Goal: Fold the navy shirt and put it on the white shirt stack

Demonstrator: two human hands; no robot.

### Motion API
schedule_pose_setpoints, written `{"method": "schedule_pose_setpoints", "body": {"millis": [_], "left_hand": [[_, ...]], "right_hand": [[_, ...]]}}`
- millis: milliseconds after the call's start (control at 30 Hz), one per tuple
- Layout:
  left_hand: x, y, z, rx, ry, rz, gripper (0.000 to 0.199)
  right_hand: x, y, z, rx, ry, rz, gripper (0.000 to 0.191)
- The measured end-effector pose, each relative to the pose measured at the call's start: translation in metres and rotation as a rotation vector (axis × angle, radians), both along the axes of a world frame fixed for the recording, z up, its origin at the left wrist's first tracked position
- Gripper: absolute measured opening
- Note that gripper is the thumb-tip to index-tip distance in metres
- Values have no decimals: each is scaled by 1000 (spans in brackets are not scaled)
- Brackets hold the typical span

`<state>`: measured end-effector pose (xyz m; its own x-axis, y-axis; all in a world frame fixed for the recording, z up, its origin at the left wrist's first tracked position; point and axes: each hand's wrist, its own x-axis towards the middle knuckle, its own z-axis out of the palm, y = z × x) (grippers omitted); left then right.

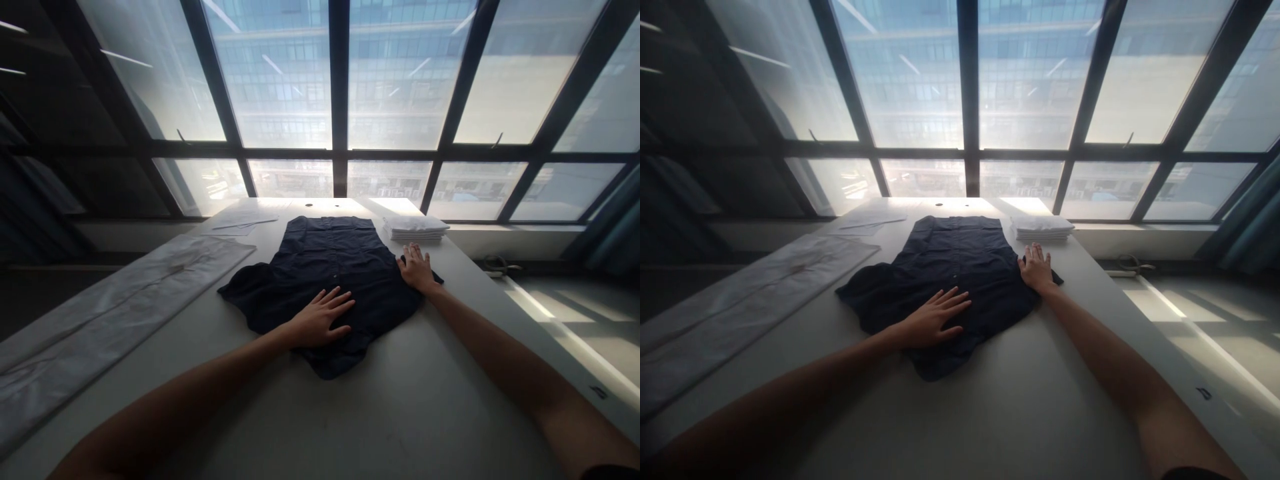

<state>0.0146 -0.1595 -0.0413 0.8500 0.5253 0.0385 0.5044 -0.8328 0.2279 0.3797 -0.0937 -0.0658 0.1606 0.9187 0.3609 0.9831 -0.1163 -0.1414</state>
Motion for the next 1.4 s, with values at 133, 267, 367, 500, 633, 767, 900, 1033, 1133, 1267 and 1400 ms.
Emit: {"method": "schedule_pose_setpoints", "body": {"millis": [133, 267, 367, 500, 633, 767, 900, 1033, 1133, 1267, 1400], "left_hand": [[0, 0, -2, 11, -17, 1, 71], [1, -2, 0, -1, -3, 13, 72], [2, -3, 2, -8, 16, 19, 73], [1, -3, 2, -12, 15, 17, 73], [0, -2, 1, -16, 4, 7, 72], [0, -1, 1, -16, -13, 8, 71], [0, -1, 1, 2, -12, 6, 70], [0, -1, 1, 10, -12, 8, 70], [0, -2, 2, 1, 0, 16, 70], [0, -3, 3, -5, -1, 16, 69], [0, -3, 3, -13, -14, 15, 69]], "right_hand": [[-35, -14, 4, -22, -21, 256, 63], [-59, -20, -2, -277, -1, 317, 72], [-48, -16, -5, -333, 9, 288, 76], [-9, -5, -5, -279, -21, 362, 71], [24, 1, -5, -247, -35, 276, 66], [25, -2, -1, -106, -38, 45, 61], [-2, -9, 8, -61, 19, 111, 56], [-40, -18, 9, -183, 89, 234, 56], [-54, -27, 2, -238, 65, 295, 61], [-41, -36, -2, -266, 26, 355, 64], [-7, -39, -2, -248, -25, 355, 67]]}}
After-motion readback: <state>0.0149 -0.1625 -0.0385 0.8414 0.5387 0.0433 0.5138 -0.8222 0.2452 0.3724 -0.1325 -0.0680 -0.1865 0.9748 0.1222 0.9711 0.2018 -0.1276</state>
